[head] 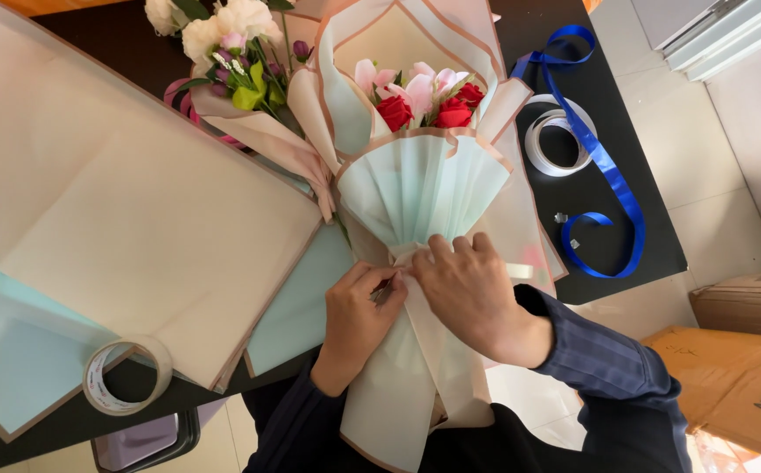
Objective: The person wraps a bouquet of lilies and roses by folding and taping layers of floral paper around the stems.
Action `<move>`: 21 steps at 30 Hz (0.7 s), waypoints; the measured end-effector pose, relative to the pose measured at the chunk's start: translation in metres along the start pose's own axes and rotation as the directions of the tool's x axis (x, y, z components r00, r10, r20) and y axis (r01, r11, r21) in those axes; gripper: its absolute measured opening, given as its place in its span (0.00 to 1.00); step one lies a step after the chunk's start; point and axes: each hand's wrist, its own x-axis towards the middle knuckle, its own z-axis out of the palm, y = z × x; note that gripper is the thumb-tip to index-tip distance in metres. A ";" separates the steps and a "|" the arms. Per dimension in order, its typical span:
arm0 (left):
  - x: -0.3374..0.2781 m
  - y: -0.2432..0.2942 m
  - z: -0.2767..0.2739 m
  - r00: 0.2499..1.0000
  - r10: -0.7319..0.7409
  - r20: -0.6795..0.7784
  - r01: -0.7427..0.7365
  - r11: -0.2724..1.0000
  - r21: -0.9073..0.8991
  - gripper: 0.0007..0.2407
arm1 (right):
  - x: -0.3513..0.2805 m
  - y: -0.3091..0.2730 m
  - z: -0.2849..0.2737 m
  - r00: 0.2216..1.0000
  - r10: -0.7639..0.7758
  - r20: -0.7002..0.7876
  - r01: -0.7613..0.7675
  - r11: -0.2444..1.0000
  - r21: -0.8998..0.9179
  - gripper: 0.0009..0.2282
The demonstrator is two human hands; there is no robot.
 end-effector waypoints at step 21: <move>0.000 -0.011 -0.004 0.994 -0.102 0.024 0.105 0.981 -0.166 0.08 | 0.014 0.023 -0.030 0.962 -0.049 0.267 -0.010 0.976 0.215 0.06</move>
